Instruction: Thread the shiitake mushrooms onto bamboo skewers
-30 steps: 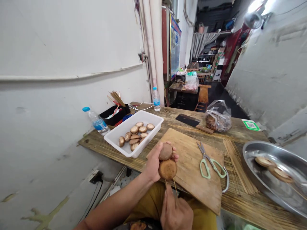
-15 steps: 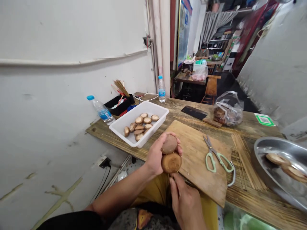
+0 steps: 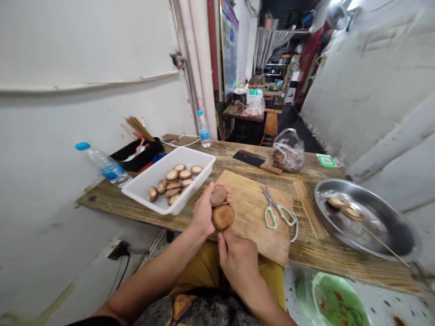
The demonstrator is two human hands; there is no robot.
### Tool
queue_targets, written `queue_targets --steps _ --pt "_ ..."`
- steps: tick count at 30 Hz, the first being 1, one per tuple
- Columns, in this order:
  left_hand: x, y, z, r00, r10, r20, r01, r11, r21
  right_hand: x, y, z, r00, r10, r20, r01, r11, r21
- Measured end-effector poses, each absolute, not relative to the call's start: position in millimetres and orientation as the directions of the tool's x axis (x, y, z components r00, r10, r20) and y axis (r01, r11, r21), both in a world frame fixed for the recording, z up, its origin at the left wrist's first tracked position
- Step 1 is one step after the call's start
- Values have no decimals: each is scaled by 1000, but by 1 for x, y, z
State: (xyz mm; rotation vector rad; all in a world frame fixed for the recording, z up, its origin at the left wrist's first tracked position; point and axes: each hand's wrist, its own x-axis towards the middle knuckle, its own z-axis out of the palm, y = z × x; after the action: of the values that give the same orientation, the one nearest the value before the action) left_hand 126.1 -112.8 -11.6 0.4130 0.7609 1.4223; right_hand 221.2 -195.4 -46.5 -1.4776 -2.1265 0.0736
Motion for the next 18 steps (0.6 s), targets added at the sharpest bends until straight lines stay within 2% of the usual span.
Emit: queue_targets --steps 7,13,18 --pt "134 -106 -46 -22 905 -425 -690 294 662 225 -203 -56 -303 899 317 927 355 -120" --pt "147 -106 -63 147 891 -429 -679 407 611 239 -183 -66 -262 926 271 951 296 -91" --pt "164 -101 -84 128 886 -445 -611 424 669 237 -160 -76 -254 938 236 955 282 -92"
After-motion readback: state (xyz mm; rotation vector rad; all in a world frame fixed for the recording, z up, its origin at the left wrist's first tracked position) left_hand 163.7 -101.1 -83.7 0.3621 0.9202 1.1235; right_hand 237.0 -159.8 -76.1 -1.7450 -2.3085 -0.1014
